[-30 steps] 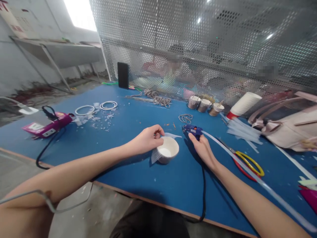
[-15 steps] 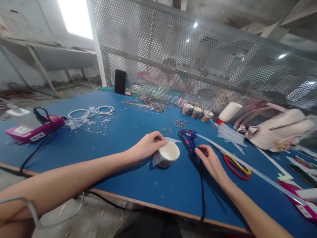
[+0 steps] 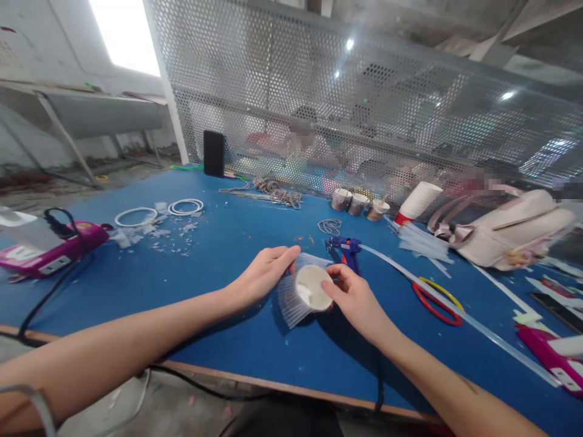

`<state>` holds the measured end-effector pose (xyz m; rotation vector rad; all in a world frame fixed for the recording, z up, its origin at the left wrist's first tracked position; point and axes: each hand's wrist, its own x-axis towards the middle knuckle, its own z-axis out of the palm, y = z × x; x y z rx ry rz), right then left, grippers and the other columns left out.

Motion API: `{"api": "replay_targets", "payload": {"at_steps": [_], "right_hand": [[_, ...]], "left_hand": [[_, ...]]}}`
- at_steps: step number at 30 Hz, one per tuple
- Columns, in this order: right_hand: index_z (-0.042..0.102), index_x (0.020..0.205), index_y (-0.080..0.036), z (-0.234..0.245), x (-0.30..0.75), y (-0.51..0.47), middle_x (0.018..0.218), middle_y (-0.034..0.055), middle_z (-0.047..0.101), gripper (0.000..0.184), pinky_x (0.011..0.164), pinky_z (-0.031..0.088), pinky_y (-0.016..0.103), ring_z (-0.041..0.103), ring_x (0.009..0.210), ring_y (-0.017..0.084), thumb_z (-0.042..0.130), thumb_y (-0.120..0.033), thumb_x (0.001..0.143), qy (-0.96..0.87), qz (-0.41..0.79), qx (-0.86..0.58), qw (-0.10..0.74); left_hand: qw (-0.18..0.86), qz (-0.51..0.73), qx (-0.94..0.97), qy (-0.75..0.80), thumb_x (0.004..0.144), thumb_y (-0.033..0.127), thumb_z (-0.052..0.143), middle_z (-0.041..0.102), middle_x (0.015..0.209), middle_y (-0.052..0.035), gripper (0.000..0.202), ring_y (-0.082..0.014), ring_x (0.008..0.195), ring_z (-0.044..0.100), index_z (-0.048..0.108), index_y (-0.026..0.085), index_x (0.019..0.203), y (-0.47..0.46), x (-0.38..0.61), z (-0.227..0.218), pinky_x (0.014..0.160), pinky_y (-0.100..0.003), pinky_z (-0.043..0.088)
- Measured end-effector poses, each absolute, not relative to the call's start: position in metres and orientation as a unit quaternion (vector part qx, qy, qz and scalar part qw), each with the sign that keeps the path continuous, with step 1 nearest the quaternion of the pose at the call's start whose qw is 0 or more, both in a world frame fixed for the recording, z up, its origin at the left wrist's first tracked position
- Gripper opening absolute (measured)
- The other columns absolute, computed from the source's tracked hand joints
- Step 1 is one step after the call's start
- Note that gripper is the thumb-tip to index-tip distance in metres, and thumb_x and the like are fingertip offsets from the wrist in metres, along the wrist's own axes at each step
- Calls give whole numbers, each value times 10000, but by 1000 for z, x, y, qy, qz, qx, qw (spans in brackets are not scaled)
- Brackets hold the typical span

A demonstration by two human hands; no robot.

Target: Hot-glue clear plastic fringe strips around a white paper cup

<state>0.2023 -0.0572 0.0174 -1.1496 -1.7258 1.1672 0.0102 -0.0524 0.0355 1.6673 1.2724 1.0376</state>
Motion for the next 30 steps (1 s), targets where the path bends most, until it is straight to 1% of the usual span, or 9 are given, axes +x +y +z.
{"api": "replay_targets", "payload": {"at_steps": [2, 5, 9, 11, 14, 18, 22, 25, 30], "right_hand": [[608, 826, -192, 20, 200, -48, 724, 0, 640, 166, 496, 471, 240, 563, 548, 130, 553, -345, 796, -694, 433, -448, 362], [679, 846, -186, 29, 199, -38, 730, 5, 669, 206, 527, 463, 243, 580, 590, 141, 522, -313, 806, -733, 405, -436, 328], [731, 882, -196, 41, 199, -29, 738, 0, 687, 248, 539, 422, 244, 579, 604, 142, 508, -296, 835, -792, 390, -413, 224], [740, 895, -207, 44, 198, -28, 790, 5, 700, 257, 579, 435, 252, 603, 660, 153, 501, -289, 849, -808, 376, -405, 203], [741, 927, -223, 45, 197, -28, 891, 15, 704, 255, 677, 463, 271, 628, 774, 167, 502, -287, 863, -823, 348, -393, 217], [726, 959, -211, 40, 197, -30, 918, 35, 704, 258, 712, 483, 292, 635, 799, 176, 517, -327, 865, -813, 348, -398, 245], [714, 970, -209, 35, 198, -30, 919, 34, 720, 257, 720, 500, 307, 650, 807, 190, 544, -349, 838, -777, 384, -415, 276], [729, 933, -229, 36, 200, -29, 901, 19, 723, 241, 742, 500, 307, 653, 818, 193, 545, -350, 835, -776, 372, -428, 277], [731, 911, -239, 44, 204, -27, 945, 15, 706, 226, 747, 498, 289, 643, 846, 187, 555, -364, 841, -797, 377, -399, 252]], "left_hand": [[377, 413, 659, 504, 882, 420, 370, 380, 531, 34, 412, -118, 509, 331, 437, 194, 544, -51, 8, 37, 498, -256, 263], [339, 428, 648, 531, 891, 397, 377, 375, 516, 41, 383, -117, 508, 339, 398, 203, 561, -48, 3, 40, 500, -253, 273], [321, 431, 628, 563, 900, 365, 364, 394, 507, 50, 328, -117, 499, 379, 387, 211, 612, -43, -2, 43, 506, -248, 309], [347, 424, 620, 562, 875, 298, 392, 411, 506, 61, 224, -114, 479, 395, 409, 211, 670, -41, -3, 43, 495, -243, 322], [372, 413, 621, 552, 789, 193, 467, 455, 532, 73, 38, -110, 475, 432, 434, 208, 778, -37, -7, 45, 497, -231, 340], [408, 298, 665, 550, 761, 284, 524, 565, 634, 18, 100, -124, 569, 509, 505, 187, 744, -33, -21, 53, 516, -238, 365], [542, 223, 630, 510, 708, 283, 558, 644, 666, -2, 161, -134, 613, 571, 536, 179, 829, -32, -29, 60, 582, -261, 426], [612, 217, 598, 469, 654, 213, 580, 670, 651, -3, 226, -138, 628, 604, 518, 177, 868, -34, -26, 59, 620, -272, 444], [630, 293, 568, 440, 594, 104, 599, 621, 599, 41, 277, -97, 539, 555, 508, 172, 847, -35, -13, 50, 564, -235, 409]]}}
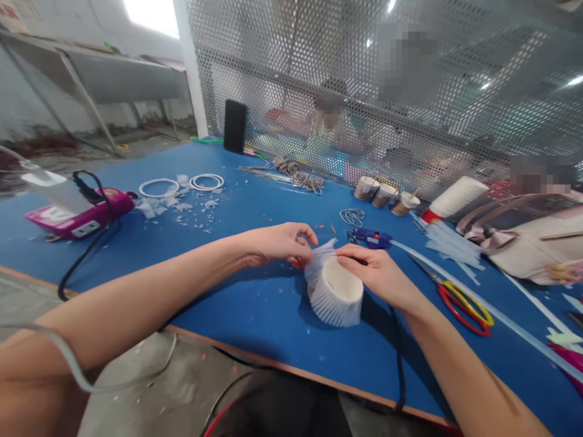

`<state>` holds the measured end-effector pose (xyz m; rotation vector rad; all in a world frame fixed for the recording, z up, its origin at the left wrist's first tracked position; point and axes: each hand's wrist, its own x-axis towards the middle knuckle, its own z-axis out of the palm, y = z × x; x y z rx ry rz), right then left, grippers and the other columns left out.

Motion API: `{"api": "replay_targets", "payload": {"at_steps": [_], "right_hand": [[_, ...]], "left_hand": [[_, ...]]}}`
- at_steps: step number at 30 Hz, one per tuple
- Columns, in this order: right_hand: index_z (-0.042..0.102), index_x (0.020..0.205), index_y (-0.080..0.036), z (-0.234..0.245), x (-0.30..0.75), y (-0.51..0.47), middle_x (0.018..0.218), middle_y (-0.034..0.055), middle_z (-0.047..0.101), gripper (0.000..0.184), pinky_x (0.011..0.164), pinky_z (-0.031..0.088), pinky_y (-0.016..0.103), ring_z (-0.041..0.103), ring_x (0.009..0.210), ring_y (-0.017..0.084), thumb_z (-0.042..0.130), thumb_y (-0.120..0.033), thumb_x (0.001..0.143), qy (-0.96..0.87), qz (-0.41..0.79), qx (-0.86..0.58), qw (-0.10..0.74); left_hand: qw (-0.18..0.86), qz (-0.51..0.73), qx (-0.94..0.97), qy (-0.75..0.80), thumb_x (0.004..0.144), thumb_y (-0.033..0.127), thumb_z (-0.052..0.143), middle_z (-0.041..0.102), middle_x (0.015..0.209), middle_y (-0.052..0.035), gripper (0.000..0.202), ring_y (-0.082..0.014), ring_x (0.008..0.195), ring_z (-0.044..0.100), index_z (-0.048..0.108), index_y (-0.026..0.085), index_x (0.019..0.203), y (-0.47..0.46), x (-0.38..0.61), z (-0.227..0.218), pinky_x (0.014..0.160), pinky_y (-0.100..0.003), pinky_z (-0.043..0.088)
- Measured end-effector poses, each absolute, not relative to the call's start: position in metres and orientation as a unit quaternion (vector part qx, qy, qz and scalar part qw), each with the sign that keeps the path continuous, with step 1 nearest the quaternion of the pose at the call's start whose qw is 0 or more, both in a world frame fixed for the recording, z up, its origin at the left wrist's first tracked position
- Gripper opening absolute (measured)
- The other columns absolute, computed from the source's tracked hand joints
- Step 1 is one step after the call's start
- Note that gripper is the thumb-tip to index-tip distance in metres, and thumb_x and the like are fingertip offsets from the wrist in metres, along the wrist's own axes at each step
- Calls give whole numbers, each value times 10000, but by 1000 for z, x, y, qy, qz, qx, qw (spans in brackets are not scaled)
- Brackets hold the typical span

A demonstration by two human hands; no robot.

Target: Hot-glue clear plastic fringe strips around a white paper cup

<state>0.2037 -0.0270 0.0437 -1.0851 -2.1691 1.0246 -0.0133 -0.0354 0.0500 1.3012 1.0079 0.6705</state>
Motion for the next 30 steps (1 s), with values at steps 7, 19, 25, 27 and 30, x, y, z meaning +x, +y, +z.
{"api": "replay_targets", "payload": {"at_steps": [7, 19, 25, 27, 30], "right_hand": [[734, 923, -229, 48, 200, -32, 952, 25, 683, 231, 755, 494, 283, 623, 854, 182, 546, -342, 849, -809, 370, -380, 253], [609, 1009, -210, 36, 206, -36, 939, 45, 673, 243, 688, 527, 293, 633, 769, 167, 637, -345, 810, -769, 356, -408, 342], [597, 1104, -248, 36, 203, -42, 1067, 42, 632, 239, 792, 512, 315, 614, 862, 160, 577, -241, 865, -824, 228, -361, 372], [622, 1077, -251, 37, 202, -43, 1073, 41, 642, 213, 806, 510, 326, 618, 897, 172, 563, -230, 873, -833, 205, -356, 370], [664, 971, -246, 39, 202, -42, 1040, 35, 677, 153, 855, 499, 345, 626, 954, 188, 559, -202, 869, -845, 201, -333, 366]], "left_hand": [[697, 357, 462, 416, 616, 27, 598, 580, 595, 41, 256, -72, 501, 507, 526, 158, 824, -37, -3, 45, 547, -219, 395], [719, 399, 393, 411, 660, -3, 597, 535, 542, 48, 218, -72, 470, 463, 525, 149, 799, -39, 11, 33, 517, -217, 353], [717, 423, 395, 389, 668, 22, 641, 566, 602, 38, 208, -67, 504, 481, 544, 149, 802, -37, 11, 31, 525, -212, 337], [718, 427, 397, 379, 670, 24, 651, 578, 615, 35, 201, -65, 511, 484, 551, 146, 794, -36, 12, 31, 528, -212, 336], [722, 433, 394, 370, 680, 13, 643, 589, 617, 30, 190, -67, 522, 498, 553, 143, 785, -37, 13, 34, 543, -211, 356]]}}
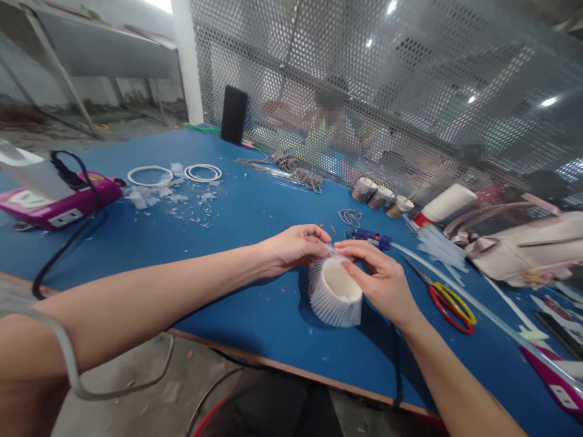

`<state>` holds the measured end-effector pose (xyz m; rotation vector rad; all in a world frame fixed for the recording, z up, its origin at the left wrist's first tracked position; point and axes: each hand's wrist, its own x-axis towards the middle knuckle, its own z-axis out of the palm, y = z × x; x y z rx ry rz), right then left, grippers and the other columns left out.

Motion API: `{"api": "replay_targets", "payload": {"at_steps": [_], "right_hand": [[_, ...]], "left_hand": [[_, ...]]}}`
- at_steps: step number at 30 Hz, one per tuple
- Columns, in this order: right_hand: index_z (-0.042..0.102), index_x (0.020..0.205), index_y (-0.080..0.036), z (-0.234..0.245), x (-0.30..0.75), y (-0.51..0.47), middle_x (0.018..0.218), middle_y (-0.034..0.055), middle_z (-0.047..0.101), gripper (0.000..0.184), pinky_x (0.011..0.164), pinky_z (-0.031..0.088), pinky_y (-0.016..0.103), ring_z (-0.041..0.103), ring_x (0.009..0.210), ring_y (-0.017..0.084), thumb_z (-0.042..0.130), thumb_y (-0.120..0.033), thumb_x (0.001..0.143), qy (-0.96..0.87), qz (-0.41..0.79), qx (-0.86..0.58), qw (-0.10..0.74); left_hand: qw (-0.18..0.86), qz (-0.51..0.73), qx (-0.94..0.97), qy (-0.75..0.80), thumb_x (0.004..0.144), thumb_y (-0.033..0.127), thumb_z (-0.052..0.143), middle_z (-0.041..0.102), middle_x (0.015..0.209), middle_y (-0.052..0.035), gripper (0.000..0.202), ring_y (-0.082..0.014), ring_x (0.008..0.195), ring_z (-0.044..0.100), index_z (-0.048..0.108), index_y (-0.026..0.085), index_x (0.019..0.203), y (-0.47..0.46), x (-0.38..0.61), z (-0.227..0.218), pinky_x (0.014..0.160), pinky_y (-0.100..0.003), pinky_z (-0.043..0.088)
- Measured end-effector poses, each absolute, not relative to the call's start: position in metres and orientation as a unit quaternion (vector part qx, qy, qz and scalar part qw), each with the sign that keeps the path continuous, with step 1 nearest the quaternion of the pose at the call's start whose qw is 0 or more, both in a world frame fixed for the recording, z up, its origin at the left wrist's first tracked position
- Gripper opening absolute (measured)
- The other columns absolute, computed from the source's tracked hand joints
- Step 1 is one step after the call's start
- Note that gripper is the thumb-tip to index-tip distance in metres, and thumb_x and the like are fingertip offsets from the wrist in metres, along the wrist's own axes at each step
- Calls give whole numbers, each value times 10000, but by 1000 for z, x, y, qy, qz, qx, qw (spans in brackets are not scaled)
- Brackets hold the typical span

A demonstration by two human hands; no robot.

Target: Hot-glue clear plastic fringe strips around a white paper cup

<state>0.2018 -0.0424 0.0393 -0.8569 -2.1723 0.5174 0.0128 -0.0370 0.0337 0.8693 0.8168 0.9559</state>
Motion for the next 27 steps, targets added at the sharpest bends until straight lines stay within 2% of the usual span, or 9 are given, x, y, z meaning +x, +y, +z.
{"api": "replay_targets", "payload": {"at_steps": [3, 6, 11, 15, 19, 21, 25, 27], "right_hand": [[682, 893, -238, 39, 204, -41, 994, 34, 699, 116, 847, 509, 348, 643, 934, 193, 578, -209, 850, -833, 234, -347, 362], [683, 920, -230, 38, 207, -39, 951, 40, 709, 122, 736, 541, 319, 662, 824, 181, 617, -263, 823, -786, 301, -399, 364], [655, 966, -233, 35, 209, -30, 903, 28, 716, 282, 737, 539, 290, 666, 808, 161, 754, -274, 705, -684, 415, -409, 439], [661, 939, -237, 34, 205, -25, 870, 10, 708, 374, 671, 530, 246, 655, 744, 135, 816, -242, 598, -605, 474, -409, 492], [657, 912, -231, 28, 200, -19, 835, -1, 697, 374, 641, 524, 233, 642, 691, 120, 811, -234, 571, -589, 481, -390, 520], [654, 909, -220, 24, 198, -14, 829, 9, 697, 377, 633, 528, 248, 642, 681, 131, 811, -248, 567, -595, 473, -382, 526], [654, 895, -204, 17, 195, -9, 840, 33, 707, 320, 660, 535, 282, 650, 706, 154, 789, -305, 623, -606, 449, -369, 542], [657, 898, -204, 16, 195, -10, 887, 48, 711, 248, 703, 534, 306, 656, 761, 168, 740, -337, 705, -614, 430, -362, 554]], "left_hand": [[727, 424, 381, 383, 718, 33, 613, 597, 622, 14, 144, -79, 534, 520, 552, 145, 786, -38, 13, 37, 542, -211, 384], [741, 405, 366, 391, 773, 111, 570, 582, 611, 0, 44, -100, 522, 527, 548, 141, 750, -38, 12, 39, 533, -238, 429], [755, 382, 340, 411, 768, 177, 509, 577, 595, -26, 80, -128, 504, 533, 566, 123, 751, -33, 10, 33, 525, -267, 451], [757, 371, 346, 411, 742, 214, 522, 583, 629, -22, 96, -143, 540, 560, 564, 136, 778, -33, 9, 28, 565, -283, 462], [811, 357, 343, 310, 690, 264, 588, 616, 748, -43, 199, -185, 662, 594, 573, 148, 851, -40, 7, 30, 645, -355, 490], [819, 356, 351, 282, 641, 225, 638, 623, 826, -42, 282, -183, 720, 590, 574, 162, 908, -45, 6, 32, 682, -365, 488], [785, 369, 403, 293, 536, 83, 709, 614, 872, -16, 500, -173, 798, 587, 561, 187, 1002, -50, 7, 33, 719, -316, 463], [756, 405, 427, 288, 519, 66, 708, 621, 887, -26, 523, -162, 797, 579, 574, 178, 1012, -51, 8, 33, 699, -278, 447]]}}
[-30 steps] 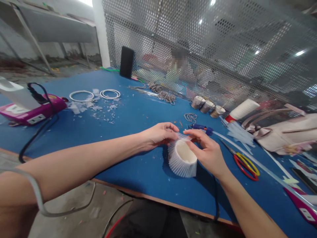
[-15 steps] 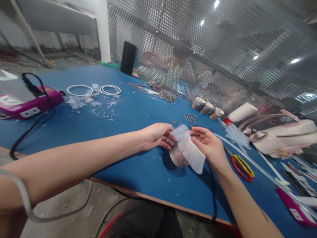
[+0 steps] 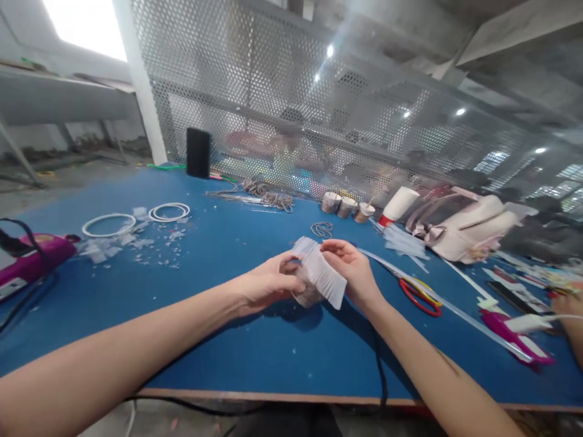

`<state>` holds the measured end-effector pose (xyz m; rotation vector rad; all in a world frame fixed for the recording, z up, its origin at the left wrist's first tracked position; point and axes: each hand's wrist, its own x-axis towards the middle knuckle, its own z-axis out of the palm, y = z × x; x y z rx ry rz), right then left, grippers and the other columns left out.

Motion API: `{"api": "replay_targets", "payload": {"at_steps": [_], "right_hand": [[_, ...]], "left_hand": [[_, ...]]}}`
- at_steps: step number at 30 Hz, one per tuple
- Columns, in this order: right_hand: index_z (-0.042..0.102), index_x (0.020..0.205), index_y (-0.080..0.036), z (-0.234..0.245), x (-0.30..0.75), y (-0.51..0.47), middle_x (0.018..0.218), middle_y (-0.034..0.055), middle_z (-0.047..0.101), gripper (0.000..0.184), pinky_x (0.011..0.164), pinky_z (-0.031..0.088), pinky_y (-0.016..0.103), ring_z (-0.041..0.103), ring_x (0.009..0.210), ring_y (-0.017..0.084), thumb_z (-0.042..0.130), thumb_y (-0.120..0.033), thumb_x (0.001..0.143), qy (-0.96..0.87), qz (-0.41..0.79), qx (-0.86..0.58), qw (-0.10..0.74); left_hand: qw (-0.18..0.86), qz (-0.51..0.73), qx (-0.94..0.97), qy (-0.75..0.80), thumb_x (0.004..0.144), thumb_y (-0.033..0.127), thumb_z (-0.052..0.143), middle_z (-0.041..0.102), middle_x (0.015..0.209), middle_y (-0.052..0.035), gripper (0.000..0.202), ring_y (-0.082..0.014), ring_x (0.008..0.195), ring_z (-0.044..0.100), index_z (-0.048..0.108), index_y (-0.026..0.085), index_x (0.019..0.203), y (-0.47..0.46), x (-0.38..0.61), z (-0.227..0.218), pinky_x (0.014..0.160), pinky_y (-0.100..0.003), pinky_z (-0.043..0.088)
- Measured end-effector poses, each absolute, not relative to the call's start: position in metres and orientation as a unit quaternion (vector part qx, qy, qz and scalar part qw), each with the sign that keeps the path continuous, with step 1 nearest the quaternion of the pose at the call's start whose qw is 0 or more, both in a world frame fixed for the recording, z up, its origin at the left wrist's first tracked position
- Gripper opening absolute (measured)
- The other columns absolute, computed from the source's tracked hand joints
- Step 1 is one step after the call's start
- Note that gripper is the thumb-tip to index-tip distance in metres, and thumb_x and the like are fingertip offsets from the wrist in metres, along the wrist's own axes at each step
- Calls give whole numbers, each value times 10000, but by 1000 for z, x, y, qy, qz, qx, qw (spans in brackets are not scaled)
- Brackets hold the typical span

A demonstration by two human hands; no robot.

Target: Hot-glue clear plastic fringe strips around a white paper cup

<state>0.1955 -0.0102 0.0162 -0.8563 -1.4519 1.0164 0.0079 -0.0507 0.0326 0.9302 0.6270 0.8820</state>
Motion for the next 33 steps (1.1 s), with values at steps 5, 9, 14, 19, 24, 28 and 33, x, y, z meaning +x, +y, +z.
{"api": "replay_targets", "payload": {"at_steps": [5, 9, 14, 19, 24, 28, 33], "right_hand": [[677, 935, -238, 22, 200, -22, 1041, 57, 677, 178, 851, 494, 371, 605, 1002, 211, 609, -375, 844, -649, 358, -325, 587], [646, 1037, -256, 22, 195, -28, 1150, 72, 630, 207, 942, 442, 418, 554, 1105, 231, 645, -314, 839, -747, 206, -280, 566], [576, 1120, -241, 12, 182, -29, 1101, 96, 635, 250, 938, 431, 454, 565, 1056, 236, 619, -256, 874, -803, 20, -239, 546], [545, 1132, -233, 9, 176, -32, 1081, 105, 623, 264, 900, 456, 469, 561, 1037, 249, 614, -249, 878, -804, -19, -222, 551], [543, 1060, -218, 9, 176, -33, 1027, 100, 619, 202, 867, 469, 448, 566, 993, 240, 616, -209, 871, -805, -19, -205, 556], [552, 969, -212, 9, 177, -33, 895, 68, 606, 134, 790, 478, 406, 561, 878, 220, 624, -195, 857, -804, -14, -204, 558], [537, 886, -221, 12, 180, -33, 830, 47, 585, 78, 725, 462, 374, 545, 796, 203, 613, -219, 867, -814, -2, -221, 537]], "left_hand": [[698, 489, 443, 279, 532, 69, 668, 638, 844, -32, 485, -145, 729, 561, 622, 164, 1006, -48, 9, 31, 639, -248, 427], [688, 515, 432, 274, 556, 61, 635, 647, 867, -33, 462, -152, 761, 576, 634, 170, 1004, -46, 8, 27, 676, -258, 447], [687, 542, 399, 276, 583, 39, 618, 653, 902, -12, 441, -144, 810, 591, 611, 204, 992, -49, 10, 21, 714, -252, 452], [678, 544, 433, 239, 583, 59, 702, 651, 1055, -25, 502, -184, 988, 583, 594, 230, 1042, -55, 12, 19, 874, -289, 433], [654, 569, 422, 265, 648, 194, 762, 642, 1098, -21, 491, -192, 991, 577, 571, 267, 1095, -57, 11, 18, 852, -306, 449], [603, 602, 418, 315, 631, 243, 787, 655, 1015, 16, 388, -154, 909, 577, 612, 256, 977, -56, 8, 20, 768, -245, 449], [551, 592, 463, 363, 692, 306, 732, 659, 967, -12, 186, -148, 850, 570, 658, 196, 822, -52, 2, 27, 736, -232, 441]]}}
